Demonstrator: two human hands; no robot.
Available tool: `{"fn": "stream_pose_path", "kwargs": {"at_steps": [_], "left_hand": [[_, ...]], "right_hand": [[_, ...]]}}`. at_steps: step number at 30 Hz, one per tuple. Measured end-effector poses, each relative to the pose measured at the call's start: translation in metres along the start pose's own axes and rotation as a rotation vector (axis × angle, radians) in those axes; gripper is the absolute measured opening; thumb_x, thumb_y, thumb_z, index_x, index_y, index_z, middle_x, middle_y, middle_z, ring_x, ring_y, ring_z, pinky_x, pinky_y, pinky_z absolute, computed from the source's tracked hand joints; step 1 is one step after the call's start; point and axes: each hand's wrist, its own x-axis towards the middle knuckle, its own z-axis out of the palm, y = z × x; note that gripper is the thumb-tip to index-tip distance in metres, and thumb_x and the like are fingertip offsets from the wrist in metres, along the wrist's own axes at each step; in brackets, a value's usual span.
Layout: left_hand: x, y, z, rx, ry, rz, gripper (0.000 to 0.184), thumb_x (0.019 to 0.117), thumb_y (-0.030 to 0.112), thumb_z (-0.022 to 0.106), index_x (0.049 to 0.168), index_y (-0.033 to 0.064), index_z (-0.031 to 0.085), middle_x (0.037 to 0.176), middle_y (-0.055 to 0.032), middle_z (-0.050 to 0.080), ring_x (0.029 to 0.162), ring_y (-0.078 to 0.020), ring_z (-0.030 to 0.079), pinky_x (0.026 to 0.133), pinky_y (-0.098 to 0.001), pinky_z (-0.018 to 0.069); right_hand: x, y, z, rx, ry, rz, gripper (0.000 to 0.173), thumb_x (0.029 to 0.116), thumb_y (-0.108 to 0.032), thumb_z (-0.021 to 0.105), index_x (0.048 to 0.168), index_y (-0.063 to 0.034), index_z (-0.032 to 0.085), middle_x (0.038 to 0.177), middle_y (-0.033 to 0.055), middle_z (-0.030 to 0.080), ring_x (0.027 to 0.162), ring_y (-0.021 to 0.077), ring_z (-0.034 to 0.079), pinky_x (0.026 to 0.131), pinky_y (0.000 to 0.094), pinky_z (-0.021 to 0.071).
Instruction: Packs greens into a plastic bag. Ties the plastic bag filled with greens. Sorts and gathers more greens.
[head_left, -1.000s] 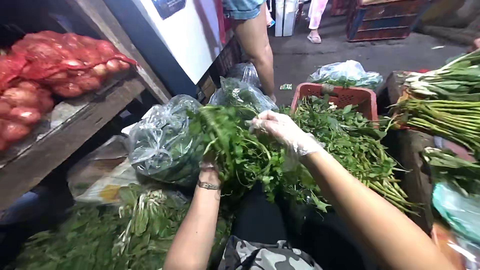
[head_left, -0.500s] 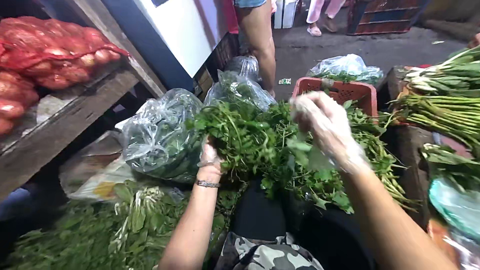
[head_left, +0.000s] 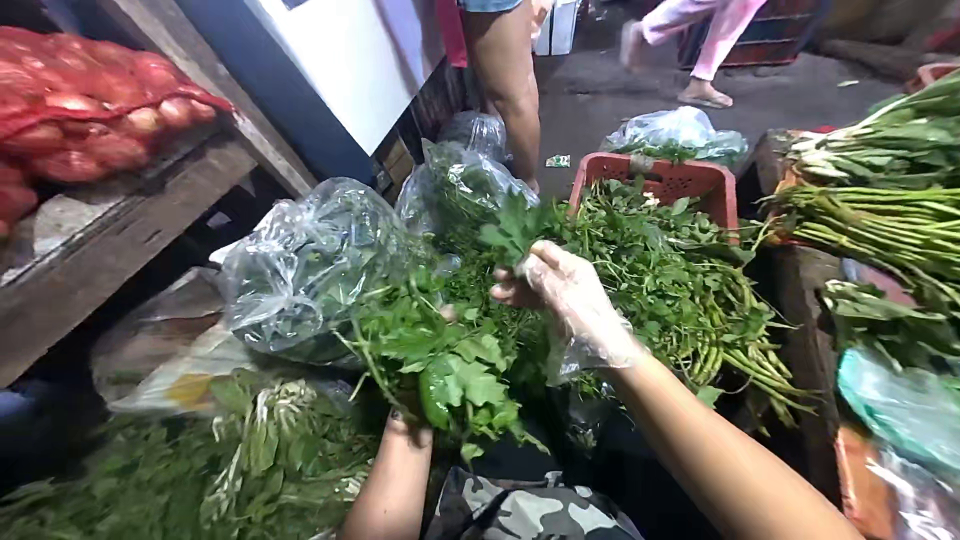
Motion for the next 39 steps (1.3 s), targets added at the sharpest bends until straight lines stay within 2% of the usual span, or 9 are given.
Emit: {"fn": "stream_pose_path", "kwargs": {"at_steps": [3, 6, 10, 13, 18, 21, 29, 33, 39], "left_hand": [[-0.029, 0.015, 0.01, -0.188, 0.208, -0.062, 0.036, 0.1053, -0.008, 0.034, 0.138, -0.0111, 0.048, 0.137, -0.0153, 0.058, 0.122, -0.0112, 0.056, 0.104, -0.0189, 0.0406], [0.055, -0.111, -0.044, -0.31, -0.029, 0.607, 0.035, 0.1073, 0.001, 0.031, 0.132, -0.0225, 0.04, 0.123, -0.0243, 0.057, 0.111, -0.0115, 0.059, 0.091, -0.0149, 0.0479], [0.066, -0.066, -0.035, -0.379, 0.126, 0.292, 0.027, 0.1095, 0.005, 0.03, 0.117, -0.0076, 0.052, 0.098, -0.0088, 0.064, 0.084, -0.0007, 0.061, 0.077, -0.0148, 0.0521], [0.057, -0.036, -0.025, -0.017, 0.079, 0.215, 0.034, 0.1095, 0.006, 0.038, 0.135, -0.0132, 0.05, 0.132, -0.0264, 0.056, 0.117, -0.0221, 0.055, 0.104, -0.0323, 0.0422], [0.054, -0.031, 0.0, 0.245, 0.003, 0.272, 0.042, 0.1057, 0.007, 0.051, 0.142, -0.013, 0.046, 0.144, -0.0303, 0.052, 0.136, -0.0302, 0.049, 0.115, -0.0356, 0.0339], [0.041, -0.04, 0.026, 0.278, -0.105, 0.379, 0.051, 0.1022, 0.007, 0.056, 0.145, -0.0156, 0.041, 0.145, -0.0335, 0.05, 0.137, -0.0339, 0.049, 0.117, -0.0378, 0.0347], [-0.012, -0.055, 0.122, 0.406, -0.319, 0.737, 0.048, 0.1051, 0.018, 0.049, 0.137, -0.0183, 0.05, 0.135, -0.0399, 0.054, 0.131, -0.0465, 0.053, 0.113, -0.0549, 0.0358], [-0.051, -0.046, 0.165, 0.293, -0.644, 0.719, 0.035, 0.1022, 0.012, 0.052, 0.122, -0.0166, 0.055, 0.102, -0.0144, 0.064, 0.088, 0.0006, 0.06, 0.084, -0.0169, 0.0495], [-0.068, -0.041, 0.221, 0.438, -1.376, 0.758, 0.098, 0.0819, 0.046, 0.071, 0.15, -0.0114, 0.031, 0.146, -0.0217, 0.05, 0.132, -0.0149, 0.051, 0.109, -0.0313, 0.0439]], "right_hand": [[0.005, -0.014, 0.008, -0.334, -0.103, -0.261, 0.022, 0.1053, -0.01, 0.052, 0.11, 0.0014, 0.07, 0.093, 0.0038, 0.07, 0.075, 0.0044, 0.066, 0.069, 0.0209, 0.0573], [0.026, -0.02, 0.024, -0.594, -0.179, -0.284, 0.025, 0.1024, -0.012, 0.06, 0.121, 0.0014, 0.071, 0.106, 0.0132, 0.072, 0.089, 0.014, 0.067, 0.082, 0.0314, 0.0543], [0.044, 0.002, 0.048, -0.689, -0.349, -0.074, 0.02, 0.0953, -0.003, 0.066, 0.115, 0.0027, 0.066, 0.098, 0.0181, 0.069, 0.087, 0.0275, 0.067, 0.081, 0.0487, 0.055], [0.034, 0.0, 0.044, -0.534, -0.354, 0.247, 0.024, 0.1042, 0.002, 0.046, 0.123, 0.004, 0.062, 0.104, 0.0155, 0.063, 0.09, 0.0199, 0.06, 0.082, 0.0393, 0.0502], [0.004, 0.009, 0.0, 0.051, -0.196, 0.495, 0.059, 0.1079, -0.057, 0.027, 0.129, -0.0103, 0.056, 0.1, -0.0009, 0.067, 0.089, 0.0054, 0.065, 0.077, 0.024, 0.0555], [-0.025, -0.001, -0.002, -0.281, -0.266, 0.347, 0.039, 0.1014, -0.018, 0.06, 0.134, 0.0015, 0.053, 0.11, 0.004, 0.067, 0.098, 0.0015, 0.064, 0.09, 0.0225, 0.0535], [-0.107, 0.002, -0.074, -0.039, 0.164, 0.15, 0.064, 0.082, 0.004, 0.078, 0.138, 0.0095, 0.049, 0.123, 0.0137, 0.065, 0.109, 0.0037, 0.063, 0.098, 0.0213, 0.0512], [-0.151, 0.013, -0.099, -0.019, 0.55, 0.199, 0.066, 0.08, 0.002, 0.079, 0.138, 0.0105, 0.049, 0.121, 0.0155, 0.066, 0.107, 0.0067, 0.064, 0.097, 0.024, 0.0523], [-0.235, 0.027, -0.145, 0.222, 1.024, 0.214, 0.071, 0.0848, 0.004, 0.073, 0.145, 0.0085, 0.034, 0.11, 0.0053, 0.063, 0.095, 0.0002, 0.064, 0.086, 0.0194, 0.0552]]}}
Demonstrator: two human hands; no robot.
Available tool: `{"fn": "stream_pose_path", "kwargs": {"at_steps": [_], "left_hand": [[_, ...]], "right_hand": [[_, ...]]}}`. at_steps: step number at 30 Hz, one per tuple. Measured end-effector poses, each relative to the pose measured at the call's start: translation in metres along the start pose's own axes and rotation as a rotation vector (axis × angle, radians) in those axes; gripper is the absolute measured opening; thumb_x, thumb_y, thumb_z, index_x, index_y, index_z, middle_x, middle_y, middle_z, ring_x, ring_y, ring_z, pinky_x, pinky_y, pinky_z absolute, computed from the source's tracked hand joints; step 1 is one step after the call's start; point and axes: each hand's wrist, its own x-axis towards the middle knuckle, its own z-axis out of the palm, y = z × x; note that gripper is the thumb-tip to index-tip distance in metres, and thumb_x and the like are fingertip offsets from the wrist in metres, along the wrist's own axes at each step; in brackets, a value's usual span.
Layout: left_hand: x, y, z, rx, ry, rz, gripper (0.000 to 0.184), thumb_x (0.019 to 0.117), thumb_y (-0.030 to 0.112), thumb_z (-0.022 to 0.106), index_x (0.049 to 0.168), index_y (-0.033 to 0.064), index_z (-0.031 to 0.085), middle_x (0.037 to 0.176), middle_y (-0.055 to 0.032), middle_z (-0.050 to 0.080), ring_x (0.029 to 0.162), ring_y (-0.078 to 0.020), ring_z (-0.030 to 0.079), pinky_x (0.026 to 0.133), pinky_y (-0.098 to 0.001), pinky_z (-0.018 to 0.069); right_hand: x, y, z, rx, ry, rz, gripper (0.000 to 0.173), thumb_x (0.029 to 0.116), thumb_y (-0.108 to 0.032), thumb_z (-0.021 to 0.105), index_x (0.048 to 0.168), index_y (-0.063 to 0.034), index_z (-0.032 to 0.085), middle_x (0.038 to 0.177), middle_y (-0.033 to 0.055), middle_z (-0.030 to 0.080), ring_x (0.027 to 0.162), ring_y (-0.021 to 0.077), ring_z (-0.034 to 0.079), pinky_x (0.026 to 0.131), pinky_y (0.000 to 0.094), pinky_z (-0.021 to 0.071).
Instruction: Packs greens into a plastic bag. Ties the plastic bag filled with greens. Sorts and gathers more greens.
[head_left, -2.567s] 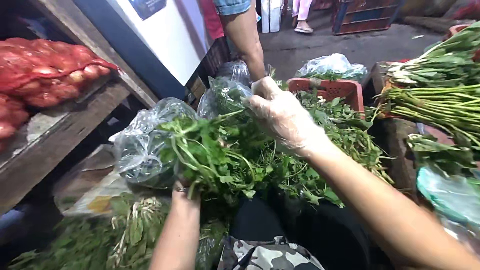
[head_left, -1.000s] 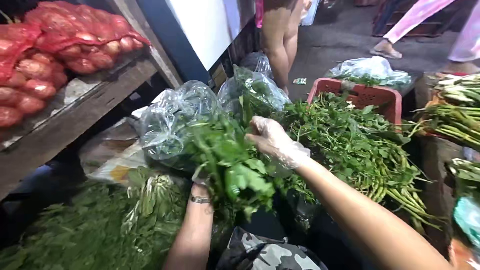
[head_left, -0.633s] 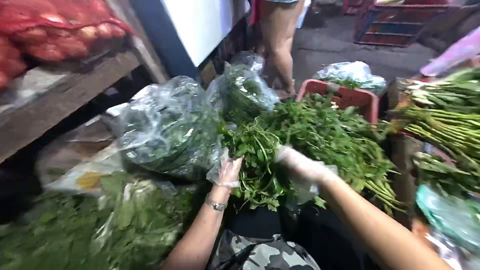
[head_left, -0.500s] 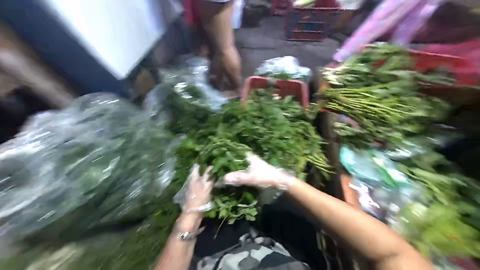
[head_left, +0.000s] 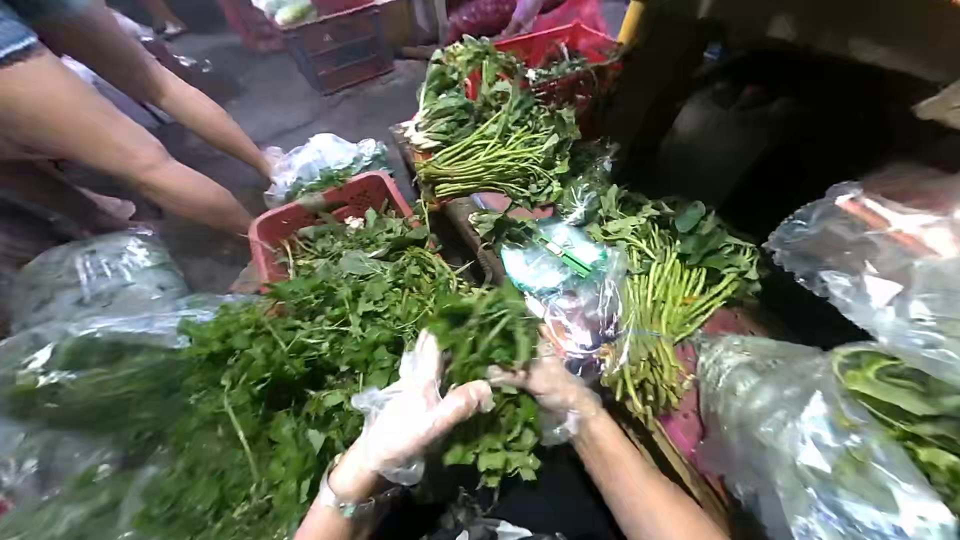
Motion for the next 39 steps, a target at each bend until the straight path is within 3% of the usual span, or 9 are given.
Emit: {"fn": "stream_pose_path", "kwargs": {"at_steps": [4, 8, 14, 17, 20, 24, 29, 32, 39], "left_hand": [[0.046, 0.003, 0.011, -0.179, 0.128, 0.164, 0.047, 0.0934, 0.031, 0.061, 0.129, 0.0005, 0.053, 0.118, -0.0053, 0.065, 0.105, -0.0126, 0.066, 0.088, -0.0329, 0.0578], [0.049, -0.005, 0.069, 0.537, -0.032, 0.383, 0.036, 0.0888, 0.029, 0.072, 0.11, -0.0006, 0.069, 0.108, -0.0185, 0.071, 0.101, -0.0303, 0.069, 0.087, -0.0495, 0.0564], [0.065, -0.034, 0.15, 0.872, -0.047, 0.507, 0.029, 0.0897, 0.019, 0.07, 0.117, 0.0126, 0.075, 0.124, -0.0142, 0.071, 0.121, -0.042, 0.063, 0.103, -0.0695, 0.0403], [0.084, 0.014, 0.111, 0.665, -0.17, 0.275, 0.024, 0.1013, 0.015, 0.057, 0.116, 0.0082, 0.074, 0.115, -0.0129, 0.073, 0.116, -0.0312, 0.067, 0.116, -0.0615, 0.0326], [0.057, 0.049, 0.035, 0.361, 0.101, 0.406, 0.018, 0.1026, 0.011, 0.055, 0.111, -0.0015, 0.065, 0.095, -0.0088, 0.072, 0.078, -0.0136, 0.07, 0.074, -0.0342, 0.0607], [-0.003, 0.052, -0.078, 0.372, 0.464, 0.277, 0.016, 0.1042, 0.018, 0.054, 0.114, 0.0055, 0.056, 0.081, 0.0082, 0.059, 0.053, 0.0066, 0.052, 0.049, -0.0116, 0.0493], [-0.078, -0.029, -0.166, 0.526, 0.645, -0.52, 0.024, 0.1072, 0.012, 0.05, 0.122, -0.0061, 0.054, 0.093, -0.0176, 0.06, 0.073, -0.0192, 0.056, 0.07, -0.0386, 0.0505], [-0.119, -0.077, -0.189, 0.388, 0.746, -0.684, 0.031, 0.1084, 0.028, 0.051, 0.12, 0.0002, 0.057, 0.086, -0.009, 0.054, 0.068, -0.013, 0.049, 0.065, -0.0334, 0.0451], [-0.13, -0.03, -0.188, 0.081, 0.481, -0.172, 0.029, 0.1011, 0.011, 0.058, 0.13, 0.008, 0.057, 0.095, -0.0005, 0.069, 0.073, -0.0037, 0.064, 0.068, -0.0203, 0.0557]], "right_hand": [[-0.02, -0.004, -0.071, 0.322, 0.566, -0.352, 0.015, 0.0917, -0.005, 0.056, 0.106, -0.0083, 0.06, 0.083, -0.0083, 0.072, 0.077, -0.0003, 0.07, 0.07, 0.0211, 0.0614], [-0.03, -0.007, -0.135, 0.405, 0.703, -0.739, 0.038, 0.1079, -0.021, 0.02, 0.11, -0.0169, 0.057, 0.093, -0.0098, 0.071, 0.091, 0.0005, 0.069, 0.08, 0.0229, 0.0601], [-0.027, -0.011, -0.127, 0.36, 0.733, -0.756, 0.039, 0.1083, -0.019, 0.021, 0.102, -0.0213, 0.059, 0.088, -0.0134, 0.071, 0.088, -0.0022, 0.069, 0.079, 0.0207, 0.0601], [-0.028, 0.002, -0.141, 0.329, 0.724, -0.806, 0.033, 0.109, -0.025, 0.026, 0.113, -0.0195, 0.059, 0.099, -0.0107, 0.071, 0.098, 0.0002, 0.068, 0.088, 0.0234, 0.0577], [-0.024, 0.009, -0.147, 0.384, 0.653, -0.841, 0.031, 0.1069, -0.022, 0.031, 0.111, -0.0165, 0.061, 0.101, -0.0075, 0.071, 0.099, 0.0025, 0.068, 0.09, 0.0245, 0.057], [-0.017, 0.022, -0.149, 0.404, 0.416, -0.833, 0.029, 0.107, -0.023, 0.037, 0.115, -0.0169, 0.065, 0.108, -0.0071, 0.072, 0.106, 0.0036, 0.067, 0.095, 0.0249, 0.056], [-0.014, 0.004, -0.1, 0.28, 0.53, -0.512, 0.033, 0.1097, -0.008, 0.021, 0.123, -0.0013, 0.05, 0.106, -0.001, 0.066, 0.101, -0.0006, 0.065, 0.089, 0.0159, 0.054], [-0.028, -0.048, -0.009, 0.162, 0.724, -0.085, 0.036, 0.1099, -0.002, 0.024, 0.14, 0.0063, 0.041, 0.125, 0.0148, 0.055, 0.112, 0.0039, 0.057, 0.097, 0.0135, 0.043], [-0.001, -0.002, 0.042, 0.12, 0.131, -0.17, 0.019, 0.1019, 0.003, 0.034, 0.106, -0.0067, 0.05, 0.078, -0.0128, 0.061, 0.069, -0.0123, 0.058, 0.062, 0.0074, 0.0514]]}}
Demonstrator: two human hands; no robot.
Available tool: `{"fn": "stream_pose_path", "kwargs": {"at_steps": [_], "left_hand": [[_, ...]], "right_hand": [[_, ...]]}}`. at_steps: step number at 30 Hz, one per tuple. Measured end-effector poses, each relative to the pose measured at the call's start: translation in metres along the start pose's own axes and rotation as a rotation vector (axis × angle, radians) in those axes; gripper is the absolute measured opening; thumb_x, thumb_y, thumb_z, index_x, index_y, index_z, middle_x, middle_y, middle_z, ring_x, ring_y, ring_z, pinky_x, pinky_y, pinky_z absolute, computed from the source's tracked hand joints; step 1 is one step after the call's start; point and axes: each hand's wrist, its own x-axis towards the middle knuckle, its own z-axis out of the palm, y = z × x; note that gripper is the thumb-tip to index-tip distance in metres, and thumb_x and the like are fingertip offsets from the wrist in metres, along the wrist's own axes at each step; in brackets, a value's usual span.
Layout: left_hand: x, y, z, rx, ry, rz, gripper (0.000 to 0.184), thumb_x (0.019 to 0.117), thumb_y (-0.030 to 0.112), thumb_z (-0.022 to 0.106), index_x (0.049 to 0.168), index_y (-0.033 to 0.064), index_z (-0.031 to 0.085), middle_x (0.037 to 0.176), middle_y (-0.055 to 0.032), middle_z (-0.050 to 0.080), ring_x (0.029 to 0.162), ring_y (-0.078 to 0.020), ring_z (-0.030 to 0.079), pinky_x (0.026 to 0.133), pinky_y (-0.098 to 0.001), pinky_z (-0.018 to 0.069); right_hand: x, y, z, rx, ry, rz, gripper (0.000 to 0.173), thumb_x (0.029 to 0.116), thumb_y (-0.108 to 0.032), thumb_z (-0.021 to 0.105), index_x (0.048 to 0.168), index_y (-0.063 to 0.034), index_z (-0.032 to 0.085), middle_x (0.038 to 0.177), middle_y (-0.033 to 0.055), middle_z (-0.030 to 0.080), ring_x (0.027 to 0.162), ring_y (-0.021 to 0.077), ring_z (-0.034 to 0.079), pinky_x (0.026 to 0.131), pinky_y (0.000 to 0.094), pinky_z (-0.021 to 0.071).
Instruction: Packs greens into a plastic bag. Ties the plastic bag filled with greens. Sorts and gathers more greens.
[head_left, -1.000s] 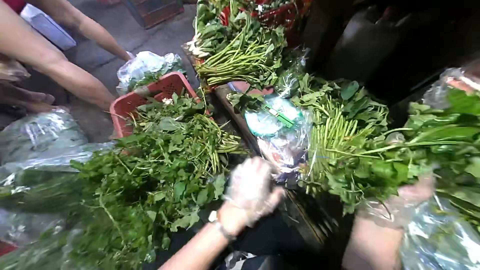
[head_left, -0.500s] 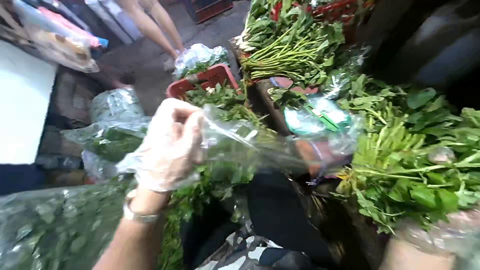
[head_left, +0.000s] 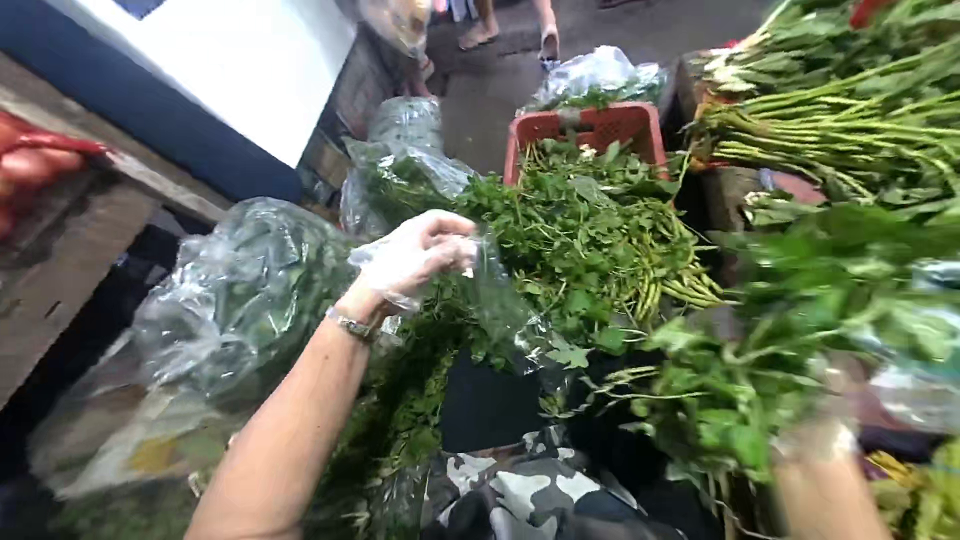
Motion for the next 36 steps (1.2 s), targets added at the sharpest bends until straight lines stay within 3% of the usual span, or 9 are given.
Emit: {"fn": "stream_pose_path", "kwargs": {"at_steps": [2, 6, 13, 15, 18, 20, 24, 28, 36], "left_hand": [[0.007, 0.012, 0.002, -0.054, -0.132, 0.09, 0.036, 0.0959, 0.007, 0.06, 0.131, 0.0065, 0.058, 0.1, -0.0009, 0.071, 0.082, -0.0055, 0.068, 0.076, -0.0218, 0.0578], [0.015, 0.029, 0.016, -0.008, -0.216, 0.305, 0.009, 0.0964, 0.007, 0.062, 0.101, 0.0048, 0.07, 0.082, 0.0019, 0.069, 0.064, -0.0021, 0.061, 0.057, -0.0166, 0.0518], [0.008, 0.057, 0.029, 0.209, -0.077, 0.328, 0.008, 0.0871, 0.001, 0.067, 0.09, 0.0069, 0.062, 0.077, 0.0006, 0.06, 0.066, -0.0018, 0.055, 0.06, -0.0189, 0.0463], [0.008, 0.06, 0.023, 0.015, -0.186, 0.186, 0.007, 0.0954, 0.004, 0.059, 0.094, 0.01, 0.061, 0.067, 0.0075, 0.058, 0.053, 0.0033, 0.051, 0.049, -0.0127, 0.0432], [0.004, 0.051, 0.01, -0.278, -0.472, 0.023, 0.036, 0.0908, 0.001, 0.057, 0.126, 0.0034, 0.061, 0.078, 0.0067, 0.068, 0.067, -0.0008, 0.063, 0.065, -0.0165, 0.0548], [0.004, 0.044, 0.007, -0.232, -0.539, 0.037, 0.03, 0.0905, 0.0, 0.058, 0.119, 0.0034, 0.067, 0.083, 0.0082, 0.069, 0.071, 0.0015, 0.063, 0.068, -0.0149, 0.0543], [0.0, 0.043, 0.009, -0.131, -0.436, 0.117, 0.019, 0.0954, 0.002, 0.056, 0.087, 0.0113, 0.07, 0.075, 0.012, 0.065, 0.067, 0.0047, 0.058, 0.065, -0.0131, 0.0494], [-0.005, 0.042, 0.002, -0.16, -0.27, 0.151, 0.014, 0.1034, 0.011, 0.047, 0.099, 0.0105, 0.06, 0.093, 0.002, 0.075, 0.083, -0.0049, 0.071, 0.078, -0.0222, 0.0577], [-0.008, 0.039, -0.025, -0.109, -0.088, 0.272, 0.03, 0.0997, 0.002, 0.041, 0.117, 0.0094, 0.064, 0.075, 0.009, 0.062, 0.052, 0.0041, 0.05, 0.047, -0.0098, 0.0423]], "right_hand": [[-0.01, -0.011, 0.034, -0.044, -0.093, 0.062, 0.018, 0.107, -0.001, 0.033, 0.119, 0.0006, 0.048, 0.088, -0.0067, 0.056, 0.076, -0.0112, 0.055, 0.068, 0.0071, 0.048], [0.012, 0.007, 0.044, -0.119, -0.413, -0.084, 0.021, 0.1063, -0.003, 0.035, 0.116, 0.0052, 0.051, 0.091, -0.0041, 0.062, 0.081, -0.0089, 0.059, 0.071, 0.0097, 0.0496], [0.0, -0.012, 0.111, -0.127, -0.695, 0.067, 0.02, 0.0873, 0.008, 0.05, 0.085, -0.0114, 0.057, 0.065, -0.0148, 0.059, 0.061, -0.0095, 0.056, 0.063, 0.0092, 0.0497], [0.0, -0.013, 0.111, -0.092, -0.628, 0.04, 0.024, 0.0898, 0.011, 0.045, 0.086, -0.0101, 0.056, 0.067, -0.0144, 0.061, 0.062, -0.0098, 0.058, 0.064, 0.009, 0.051], [0.008, -0.008, 0.102, -0.034, -0.516, 0.008, 0.027, 0.0974, 0.011, 0.039, 0.09, -0.0103, 0.054, 0.069, -0.0141, 0.061, 0.066, -0.0102, 0.059, 0.066, 0.0086, 0.051], [0.017, -0.005, 0.096, 0.003, -0.556, -0.011, 0.028, 0.091, 0.007, 0.047, 0.085, -0.017, 0.059, 0.068, -0.0158, 0.066, 0.065, -0.0104, 0.062, 0.064, 0.0085, 0.0526], [0.032, -0.002, 0.085, -0.096, -0.474, -0.034, 0.026, 0.098, 0.007, 0.039, 0.089, -0.0108, 0.054, 0.067, -0.014, 0.06, 0.064, -0.0092, 0.058, 0.064, 0.0098, 0.051], [0.047, -0.005, 0.059, 0.011, -0.38, -0.088, 0.026, 0.0995, -0.001, 0.032, 0.093, -0.0133, 0.054, 0.069, -0.0157, 0.063, 0.065, -0.0104, 0.06, 0.063, 0.0088, 0.0524], [0.014, -0.061, 0.062, 0.006, 0.045, 0.23, 0.019, 0.1058, 0.008, 0.029, 0.105, 0.0071, 0.048, 0.082, 0.0061, 0.055, 0.069, -0.0009, 0.052, 0.066, 0.0105, 0.0474]]}}
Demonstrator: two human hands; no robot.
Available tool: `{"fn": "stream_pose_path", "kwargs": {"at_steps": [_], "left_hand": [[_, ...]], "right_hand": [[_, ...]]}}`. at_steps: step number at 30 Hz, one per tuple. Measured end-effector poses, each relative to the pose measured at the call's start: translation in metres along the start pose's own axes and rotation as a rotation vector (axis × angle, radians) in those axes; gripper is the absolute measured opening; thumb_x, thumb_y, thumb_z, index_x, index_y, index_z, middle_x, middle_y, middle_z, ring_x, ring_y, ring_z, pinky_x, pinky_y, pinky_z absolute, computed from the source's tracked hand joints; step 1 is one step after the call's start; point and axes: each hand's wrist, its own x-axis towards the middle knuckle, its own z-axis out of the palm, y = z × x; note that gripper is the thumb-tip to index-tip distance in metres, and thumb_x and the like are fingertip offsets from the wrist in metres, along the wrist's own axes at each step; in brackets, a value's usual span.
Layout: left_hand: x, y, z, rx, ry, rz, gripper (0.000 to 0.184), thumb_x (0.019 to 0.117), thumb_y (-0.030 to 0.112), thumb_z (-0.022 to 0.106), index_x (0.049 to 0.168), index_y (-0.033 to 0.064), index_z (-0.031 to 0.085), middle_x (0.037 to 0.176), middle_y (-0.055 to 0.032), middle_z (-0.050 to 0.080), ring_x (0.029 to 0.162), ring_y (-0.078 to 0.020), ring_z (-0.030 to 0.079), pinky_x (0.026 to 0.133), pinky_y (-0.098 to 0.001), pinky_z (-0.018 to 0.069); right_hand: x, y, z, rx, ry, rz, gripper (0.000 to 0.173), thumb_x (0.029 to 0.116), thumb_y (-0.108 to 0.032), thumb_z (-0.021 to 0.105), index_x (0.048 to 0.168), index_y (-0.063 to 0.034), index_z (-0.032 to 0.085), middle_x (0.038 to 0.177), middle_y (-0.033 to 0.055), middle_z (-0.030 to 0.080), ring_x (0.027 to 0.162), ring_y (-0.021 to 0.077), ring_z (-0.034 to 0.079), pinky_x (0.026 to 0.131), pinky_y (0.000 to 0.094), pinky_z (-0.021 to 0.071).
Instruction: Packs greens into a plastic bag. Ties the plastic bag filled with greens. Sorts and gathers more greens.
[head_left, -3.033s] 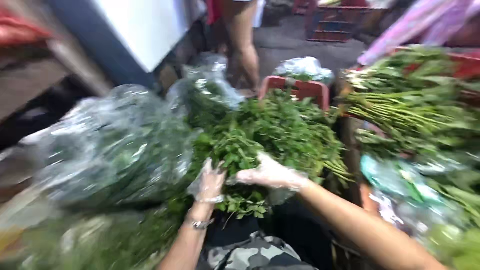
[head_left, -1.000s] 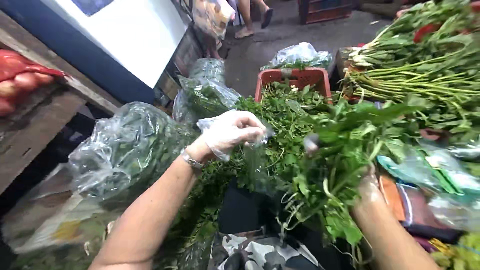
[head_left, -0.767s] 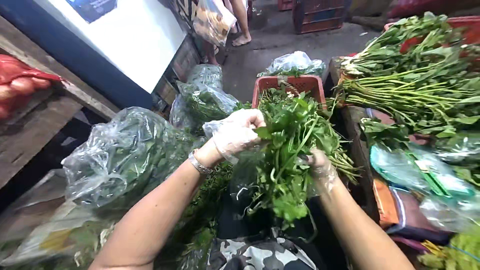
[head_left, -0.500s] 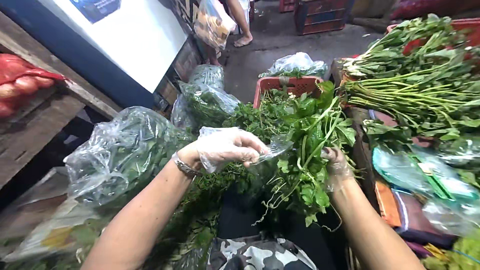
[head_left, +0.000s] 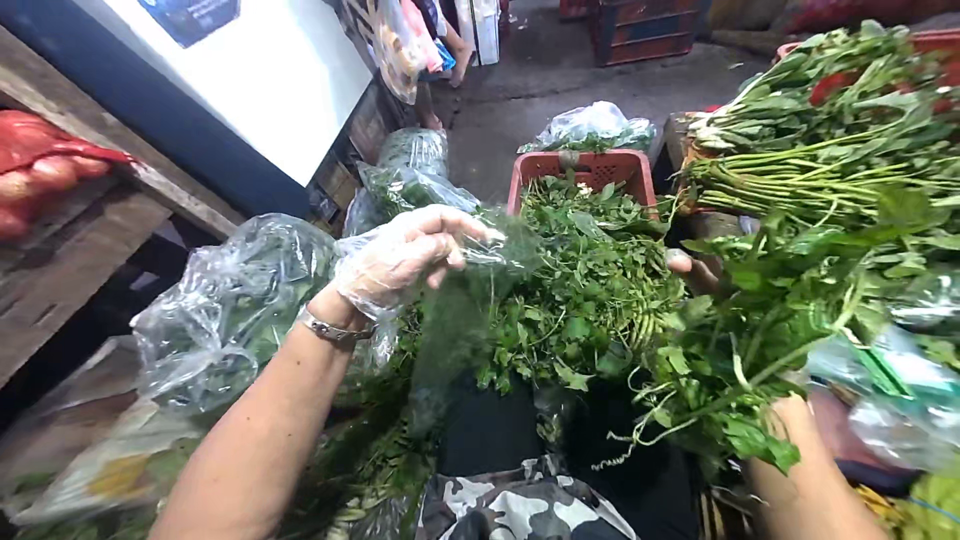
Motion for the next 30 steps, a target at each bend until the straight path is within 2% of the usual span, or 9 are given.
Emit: {"fn": "stream_pose_path", "kwargs": {"at_steps": [3, 6, 10, 14, 18, 20, 24, 27, 30], "left_hand": [[-0.001, 0.005, 0.004, -0.009, 0.046, -0.022, 0.024, 0.1057, 0.008, 0.04, 0.107, 0.0136, 0.063, 0.065, 0.0109, 0.056, 0.044, 0.0063, 0.042, 0.04, -0.008, 0.0346], [0.003, 0.006, 0.016, -0.078, 0.026, -0.084, 0.021, 0.1086, 0.013, 0.038, 0.104, 0.0148, 0.058, 0.061, 0.0091, 0.059, 0.04, 0.0062, 0.043, 0.035, -0.0086, 0.0347], [0.005, 0.003, 0.009, -0.009, -0.014, -0.013, 0.021, 0.1109, 0.016, 0.034, 0.108, 0.0123, 0.054, 0.068, 0.0053, 0.063, 0.051, 0.0003, 0.059, 0.049, -0.0127, 0.0506], [0.013, -0.028, -0.011, 0.256, 0.032, 0.056, 0.017, 0.1056, 0.01, 0.04, 0.111, 0.0007, 0.054, 0.074, 0.0049, 0.061, 0.057, 0.002, 0.058, 0.058, -0.0146, 0.053], [0.013, -0.079, -0.003, 0.745, 0.158, -0.039, 0.042, 0.0966, 0.013, 0.067, 0.137, 0.0083, 0.056, 0.117, -0.0156, 0.069, 0.098, -0.0275, 0.07, 0.087, -0.0476, 0.0567], [0.001, -0.078, 0.019, 0.853, 0.314, -0.222, 0.068, 0.0931, 0.017, 0.074, 0.153, 0.0142, 0.042, 0.147, -0.0218, 0.051, 0.125, -0.0462, 0.056, 0.099, -0.066, 0.0465], [-0.033, -0.11, 0.078, 0.444, 0.468, -0.359, 0.035, 0.1047, 0.016, 0.049, 0.133, -0.0024, 0.056, 0.11, -0.0201, 0.068, 0.094, -0.0274, 0.068, 0.086, -0.0469, 0.056], [-0.037, -0.147, 0.106, 0.043, 0.601, -0.65, 0.037, 0.1109, 0.021, 0.039, 0.134, -0.006, 0.051, 0.107, -0.019, 0.063, 0.085, -0.0208, 0.064, 0.08, -0.037, 0.0547], [-0.034, -0.152, 0.118, -0.393, 0.776, -0.758, 0.04, 0.1127, 0.033, 0.034, 0.13, -0.0009, 0.046, 0.084, -0.0044, 0.053, 0.062, -0.0098, 0.053, 0.059, -0.0242, 0.0483]], "right_hand": [[0.027, 0.031, -0.007, -0.006, -0.179, 0.112, 0.03, 0.1126, -0.013, 0.023, 0.12, -0.0026, 0.05, 0.091, 0.0021, 0.059, 0.078, 0.0007, 0.059, 0.072, 0.0158, 0.0517], [0.044, 0.068, 0.017, 0.007, -0.473, 0.044, 0.035, 0.1115, -0.014, 0.023, 0.106, -0.0038, 0.056, 0.076, -0.0009, 0.064, 0.066, 0.0037, 0.063, 0.062, 0.0204, 0.0546], [0.011, 0.073, 0.049, -0.096, -0.752, 0.087, 0.031, 0.0916, 0.008, 0.041, 0.08, -0.015, 0.058, 0.062, -0.0123, 0.062, 0.058, -0.0058, 0.06, 0.059, 0.0129, 0.0527], [0.006, 0.09, 0.053, -0.082, -0.825, 0.048, 0.018, 0.0825, 0.005, 0.057, 0.09, -0.0113, 0.057, 0.07, -0.0143, 0.065, 0.066, -0.0083, 0.062, 0.066, 0.0112, 0.0534], [0.006, 0.106, 0.053, -0.108, -0.806, 0.052, 0.025, 0.0742, 0.003, 0.065, 0.094, -0.0103, 0.058, 0.075, -0.0137, 0.069, 0.071, -0.0082, 0.065, 0.07, 0.0113, 0.0556], [0.015, 0.112, 0.042, -0.098, -0.749, 0.101, 0.022, 0.0771, 0.003, 0.061, 0.094, -0.0111, 0.058, 0.075, -0.012, 0.07, 0.071, -0.006, 0.067, 0.068, 0.0135, 0.0575], [0.027, 0.123, 0.019, -0.077, -0.665, 0.106, 0.02, 0.0778, 0.002, 0.056, 0.082, -0.017, 0.062, 0.071, -0.0115, 0.071, 0.067, -0.0056, 0.067, 0.064, 0.0139, 0.0576], [0.028, 0.127, 0.006, -0.082, -0.652, 0.104, 0.019, 0.0788, -0.001, 0.057, 0.091, -0.0158, 0.06, 0.075, -0.0128, 0.071, 0.071, -0.0066, 0.068, 0.066, 0.0134, 0.0579], [0.031, 0.133, 0.0, -0.125, -0.591, 0.039, 0.019, 0.0799, -0.004, 0.057, 0.095, -0.0147, 0.056, 0.075, -0.0158, 0.069, 0.072, -0.0093, 0.066, 0.067, 0.0111, 0.0563]]}}
